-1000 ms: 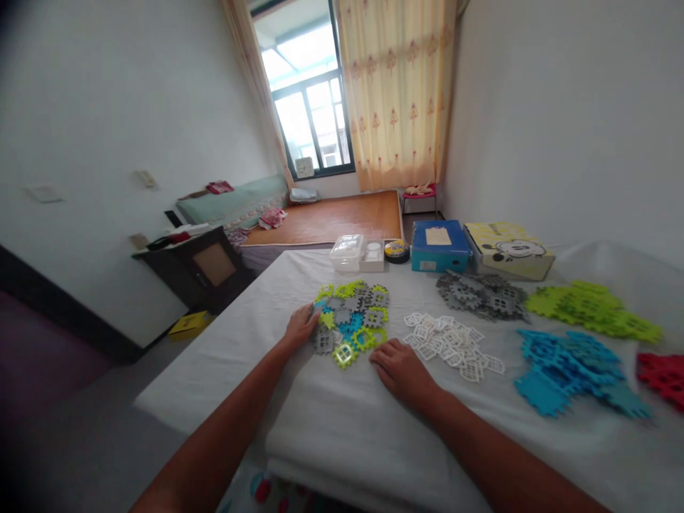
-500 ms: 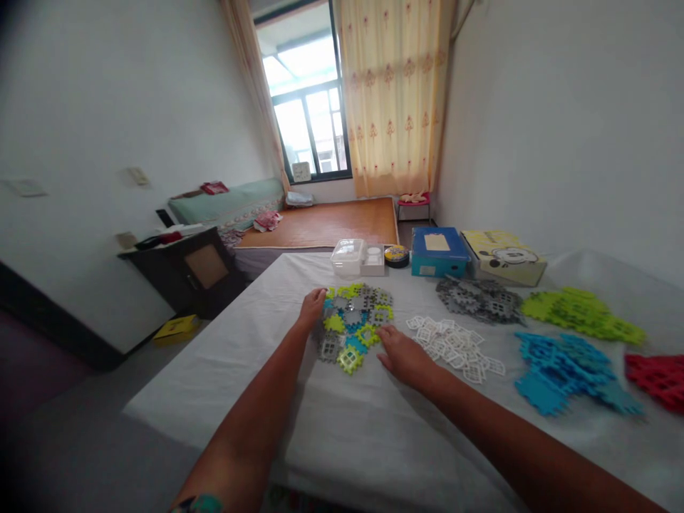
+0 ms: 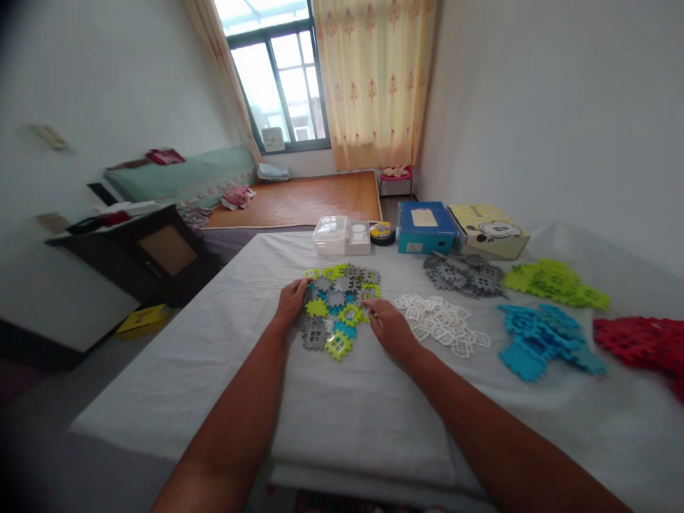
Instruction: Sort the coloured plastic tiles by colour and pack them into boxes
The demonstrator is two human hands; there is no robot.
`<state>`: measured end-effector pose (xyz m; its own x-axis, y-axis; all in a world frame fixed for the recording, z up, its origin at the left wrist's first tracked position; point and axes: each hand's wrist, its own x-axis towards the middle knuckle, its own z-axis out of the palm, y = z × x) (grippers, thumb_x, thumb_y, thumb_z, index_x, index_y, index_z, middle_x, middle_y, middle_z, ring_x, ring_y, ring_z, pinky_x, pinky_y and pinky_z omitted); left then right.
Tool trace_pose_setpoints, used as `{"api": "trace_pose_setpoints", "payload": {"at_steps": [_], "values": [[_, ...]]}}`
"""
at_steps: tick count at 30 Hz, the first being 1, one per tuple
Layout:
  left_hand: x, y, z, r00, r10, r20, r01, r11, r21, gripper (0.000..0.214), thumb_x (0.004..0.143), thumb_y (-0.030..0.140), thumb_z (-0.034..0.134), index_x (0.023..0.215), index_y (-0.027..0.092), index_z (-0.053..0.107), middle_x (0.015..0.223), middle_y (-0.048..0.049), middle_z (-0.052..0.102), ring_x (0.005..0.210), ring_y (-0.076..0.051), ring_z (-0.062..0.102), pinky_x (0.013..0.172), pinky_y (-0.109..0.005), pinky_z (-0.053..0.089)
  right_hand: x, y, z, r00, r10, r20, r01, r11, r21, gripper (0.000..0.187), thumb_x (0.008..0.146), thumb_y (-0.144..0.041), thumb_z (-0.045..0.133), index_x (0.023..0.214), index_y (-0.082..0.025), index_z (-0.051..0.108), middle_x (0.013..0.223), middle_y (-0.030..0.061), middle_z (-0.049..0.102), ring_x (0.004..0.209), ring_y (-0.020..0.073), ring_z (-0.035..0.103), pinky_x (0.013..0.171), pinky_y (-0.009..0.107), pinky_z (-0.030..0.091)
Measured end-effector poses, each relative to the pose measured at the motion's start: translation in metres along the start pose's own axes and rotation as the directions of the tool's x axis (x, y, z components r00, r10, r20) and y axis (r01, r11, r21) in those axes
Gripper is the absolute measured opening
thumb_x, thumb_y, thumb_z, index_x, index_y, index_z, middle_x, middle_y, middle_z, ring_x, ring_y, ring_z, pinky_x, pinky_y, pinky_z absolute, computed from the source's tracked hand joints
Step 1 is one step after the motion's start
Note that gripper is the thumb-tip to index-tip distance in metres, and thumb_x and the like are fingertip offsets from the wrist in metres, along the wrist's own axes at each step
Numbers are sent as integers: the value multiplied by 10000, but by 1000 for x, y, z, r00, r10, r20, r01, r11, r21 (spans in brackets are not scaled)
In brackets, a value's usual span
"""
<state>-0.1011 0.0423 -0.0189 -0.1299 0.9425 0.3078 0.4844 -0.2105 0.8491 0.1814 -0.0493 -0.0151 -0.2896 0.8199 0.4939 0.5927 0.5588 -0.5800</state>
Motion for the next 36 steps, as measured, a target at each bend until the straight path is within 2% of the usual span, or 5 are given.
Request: {"api": "trace_pose_setpoints", "payload": {"at_steps": [7,20,25,30,36], "values": [[0,4,-1,999,8,33,-10,999,32,387,865,407,476,1010,150,726,1006,-58,732,933,-199,639,862,-292,473,-1,-15,9,958,-56,280,135,953,-271,278,909,-339,573,1164,-245,632,1322,79,585,1147,267,516,944,464,431],[3,8,-9,996,26,83,-35,993,113,449,807,479,491,1044,168,712,1009,-55,736,937,-230,652,825,-307,498,-13,-48,-62,985,-160,56,167,975,-147,197,926,-277,525,1097,-251,619,1363,64,552,1204,201,526,1006,387,421],[6,8,-11,996,21,82,-34,987,158,441,768,493,502,1011,198,720,963,-51,745,892,-243,664,762,-315,522,-42,40,-159,989,39,-142,-95,908,-408,213,872,-225,522,1051,-208,636,1273,98,616,1155,233,569,1013,421,421],[7,9,-12,997,27,78,-40,984,174,402,733,483,524,972,231,726,922,-32,751,821,-243,671,730,-326,534,-68,156,-255,813,394,-429,-582,569,-581,247,855,-221,503,1026,-131,657,1137,162,662,1085,285,601,951,418,456],[4,10,-12,997,17,81,-30,986,166,423,758,465,522,1015,196,722,972,-55,745,887,-244,668,788,-334,525,-45,177,-279,753,498,-430,-646,436,-627,425,856,-278,544,1231,-80,573,1318,235,543,1164,337,544,947,486,446]]}}
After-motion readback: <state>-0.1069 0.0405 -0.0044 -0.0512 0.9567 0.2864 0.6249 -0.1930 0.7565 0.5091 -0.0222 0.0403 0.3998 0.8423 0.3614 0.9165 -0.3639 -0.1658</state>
